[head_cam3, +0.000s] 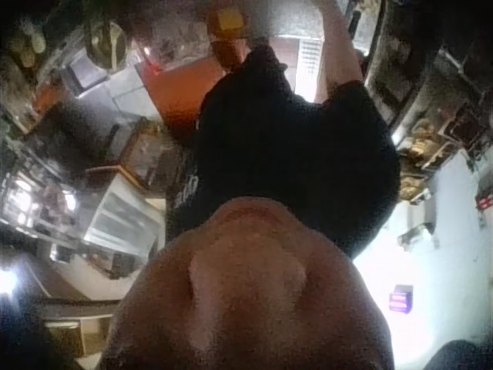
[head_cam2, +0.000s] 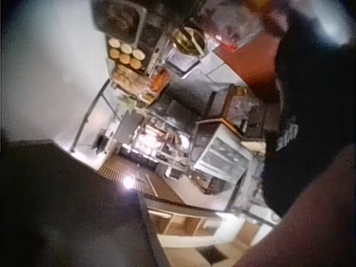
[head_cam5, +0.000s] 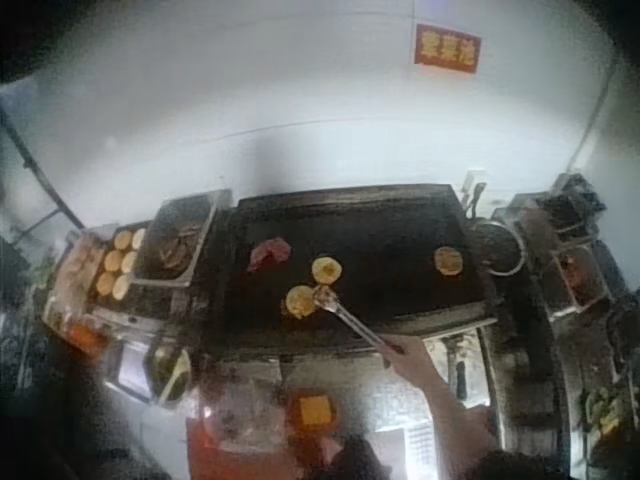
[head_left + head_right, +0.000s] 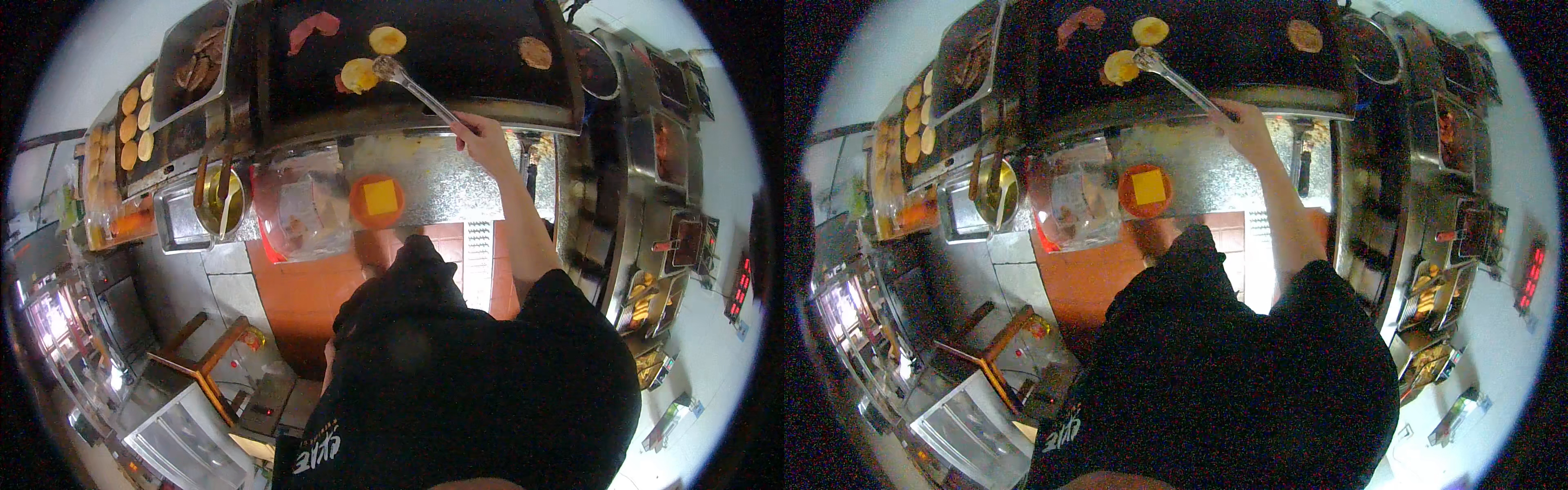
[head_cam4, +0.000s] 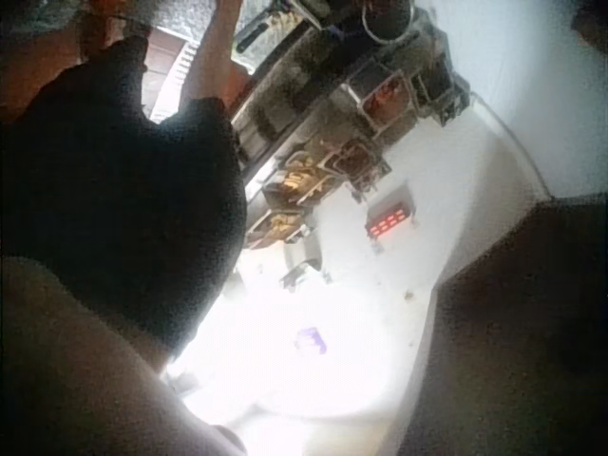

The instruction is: The person assembles wraps on a prep counter by layering lettuce, sauce, and tomato slices onto flatbread, then adds a cooked egg from a griddle and folds the wrap. The person uses tongs to place the egg and handles the ingredients by hand.

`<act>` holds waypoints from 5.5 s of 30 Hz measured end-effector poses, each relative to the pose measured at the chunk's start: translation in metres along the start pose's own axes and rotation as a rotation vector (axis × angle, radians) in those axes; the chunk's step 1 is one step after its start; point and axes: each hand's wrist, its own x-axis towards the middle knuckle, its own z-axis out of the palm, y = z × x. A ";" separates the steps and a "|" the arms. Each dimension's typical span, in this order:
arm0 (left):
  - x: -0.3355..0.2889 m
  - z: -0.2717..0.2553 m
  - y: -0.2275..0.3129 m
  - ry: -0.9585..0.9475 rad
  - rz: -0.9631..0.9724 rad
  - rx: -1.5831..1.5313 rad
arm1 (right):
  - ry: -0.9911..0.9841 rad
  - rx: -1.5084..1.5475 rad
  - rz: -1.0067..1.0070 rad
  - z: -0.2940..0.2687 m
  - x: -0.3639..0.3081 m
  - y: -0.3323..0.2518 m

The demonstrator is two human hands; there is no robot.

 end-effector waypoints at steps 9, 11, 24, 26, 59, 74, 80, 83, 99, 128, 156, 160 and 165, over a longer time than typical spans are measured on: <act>-0.001 0.004 -0.006 0.018 0.004 -0.018 | 0.006 -0.013 -0.089 0.006 0.013 0.005; -0.001 0.007 -0.008 0.027 -0.007 -0.022 | 0.031 -0.043 -0.096 0.007 0.017 0.006; -0.003 0.016 -0.019 0.032 -0.020 -0.029 | -0.086 -0.001 -0.021 -0.003 0.026 0.003; -0.002 0.016 -0.024 0.032 -0.018 -0.026 | -0.113 -0.025 -0.031 -0.002 0.026 -0.003; -0.019 0.016 0.002 -0.010 -0.077 -0.018 | 0.228 0.254 0.248 -0.034 0.023 -0.026; -0.064 0.068 -0.002 0.092 -0.115 -0.112 | 0.522 -0.787 -0.479 -0.044 0.034 -0.043; -0.068 0.077 -0.007 0.094 -0.073 -0.172 | 0.538 -1.073 -0.411 -0.057 0.058 -0.065; -0.067 0.088 -0.029 0.135 -0.063 -0.179 | 0.607 -1.072 -0.485 -0.052 0.069 -0.069; -0.168 0.122 -0.331 0.496 -0.515 -0.747 | -0.776 0.304 0.284 0.477 -0.257 -0.184; -0.279 -0.163 -0.684 1.859 -0.943 -1.665 | -2.288 -0.828 -0.154 0.980 -1.003 -0.062; -0.288 -0.161 -0.706 1.890 -0.903 -1.290 | -2.176 -0.879 -0.546 0.965 -1.019 -0.059; -0.292 -0.161 -0.706 1.893 -0.912 -1.272 | -2.188 -0.765 -0.609 0.962 -1.014 -0.061; -0.297 -0.163 -0.705 1.883 -0.885 -1.338 | -2.185 -0.815 -0.520 0.965 -1.007 -0.076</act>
